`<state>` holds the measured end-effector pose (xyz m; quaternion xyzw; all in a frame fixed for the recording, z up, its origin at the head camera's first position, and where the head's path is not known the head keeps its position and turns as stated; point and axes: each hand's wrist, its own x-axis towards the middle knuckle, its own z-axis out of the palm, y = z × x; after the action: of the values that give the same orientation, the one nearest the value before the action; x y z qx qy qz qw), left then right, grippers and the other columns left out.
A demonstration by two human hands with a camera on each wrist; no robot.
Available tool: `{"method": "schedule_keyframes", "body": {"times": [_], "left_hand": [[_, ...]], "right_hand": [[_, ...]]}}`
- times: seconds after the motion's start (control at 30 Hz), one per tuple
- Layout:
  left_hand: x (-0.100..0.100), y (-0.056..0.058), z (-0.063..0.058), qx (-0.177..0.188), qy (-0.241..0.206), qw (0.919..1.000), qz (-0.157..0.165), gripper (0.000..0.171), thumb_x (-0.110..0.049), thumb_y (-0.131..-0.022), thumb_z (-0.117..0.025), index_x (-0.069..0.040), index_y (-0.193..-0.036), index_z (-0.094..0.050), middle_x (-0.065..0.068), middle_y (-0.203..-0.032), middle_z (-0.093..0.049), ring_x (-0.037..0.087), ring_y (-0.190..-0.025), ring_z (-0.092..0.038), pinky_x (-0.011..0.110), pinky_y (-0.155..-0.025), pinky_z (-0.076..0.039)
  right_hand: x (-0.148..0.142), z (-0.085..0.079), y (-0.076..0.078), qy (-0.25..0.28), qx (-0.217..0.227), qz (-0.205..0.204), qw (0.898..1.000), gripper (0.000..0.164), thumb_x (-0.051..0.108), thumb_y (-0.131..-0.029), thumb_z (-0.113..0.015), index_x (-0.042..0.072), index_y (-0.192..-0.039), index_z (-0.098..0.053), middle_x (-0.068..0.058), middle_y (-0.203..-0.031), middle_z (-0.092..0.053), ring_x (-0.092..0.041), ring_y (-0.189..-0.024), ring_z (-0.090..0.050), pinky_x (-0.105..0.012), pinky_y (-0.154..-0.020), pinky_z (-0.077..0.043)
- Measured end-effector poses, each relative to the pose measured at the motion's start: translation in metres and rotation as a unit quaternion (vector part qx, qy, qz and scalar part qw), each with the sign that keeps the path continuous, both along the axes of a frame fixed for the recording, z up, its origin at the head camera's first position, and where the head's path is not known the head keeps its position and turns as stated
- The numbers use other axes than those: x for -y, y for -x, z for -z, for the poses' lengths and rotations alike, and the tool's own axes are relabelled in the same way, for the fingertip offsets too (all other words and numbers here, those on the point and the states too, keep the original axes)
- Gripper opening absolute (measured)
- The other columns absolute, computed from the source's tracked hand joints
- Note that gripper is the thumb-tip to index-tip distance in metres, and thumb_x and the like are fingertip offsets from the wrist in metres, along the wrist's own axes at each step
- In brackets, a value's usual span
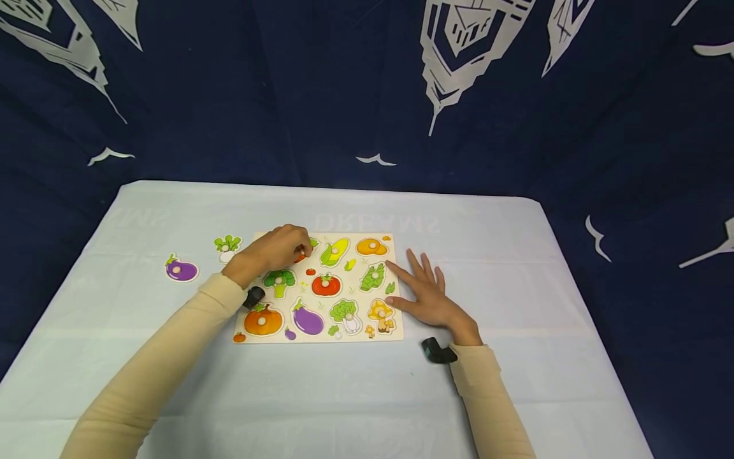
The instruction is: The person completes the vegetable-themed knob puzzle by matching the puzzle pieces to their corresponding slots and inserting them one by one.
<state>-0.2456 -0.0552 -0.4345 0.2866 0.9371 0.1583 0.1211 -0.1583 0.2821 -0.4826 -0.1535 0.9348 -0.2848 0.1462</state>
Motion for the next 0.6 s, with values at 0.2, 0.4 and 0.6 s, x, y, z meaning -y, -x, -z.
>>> {"method": "schedule_keyframes", "body": {"times": [0.2,0.4,0.6], "left_hand": [[0.0009,0.0003,0.0021,0.005,0.001,1.0000,-0.008,0.020,-0.003,-0.098,-0.060,-0.011,-0.102,-0.078,0.006,-0.113,-0.069,0.023,-0.101,-0.059,0.037,-0.095,-0.052],[0.0023,0.0018,0.0013,0.014,-0.004,0.9998,-0.014,0.019,-0.003,-0.097,-0.061,-0.011,-0.103,-0.077,0.006,-0.113,-0.069,0.024,-0.100,-0.060,0.038,-0.095,-0.052],[0.0015,0.0018,-0.0018,0.022,-0.014,0.9995,-0.018,0.019,-0.006,-0.098,-0.061,-0.012,-0.109,-0.075,0.006,-0.114,-0.069,0.024,-0.100,-0.061,0.039,-0.096,-0.052]], "right_hand": [[0.0004,-0.0010,-0.0005,-0.001,0.005,0.001,1.000,0.078,0.047,-0.093,-0.066,0.028,-0.159,-0.028,-0.014,-0.169,0.006,-0.040,-0.153,0.017,-0.065,-0.116,0.013],[0.0016,0.0004,-0.0001,-0.004,-0.002,-0.001,1.000,0.078,0.046,-0.094,-0.066,0.027,-0.160,-0.028,-0.015,-0.169,0.006,-0.041,-0.153,0.018,-0.066,-0.116,0.013],[0.0002,0.0004,-0.0013,-0.002,-0.002,0.002,1.000,0.079,0.047,-0.093,-0.066,0.027,-0.159,-0.028,-0.015,-0.169,0.006,-0.041,-0.153,0.017,-0.066,-0.116,0.013]]}}
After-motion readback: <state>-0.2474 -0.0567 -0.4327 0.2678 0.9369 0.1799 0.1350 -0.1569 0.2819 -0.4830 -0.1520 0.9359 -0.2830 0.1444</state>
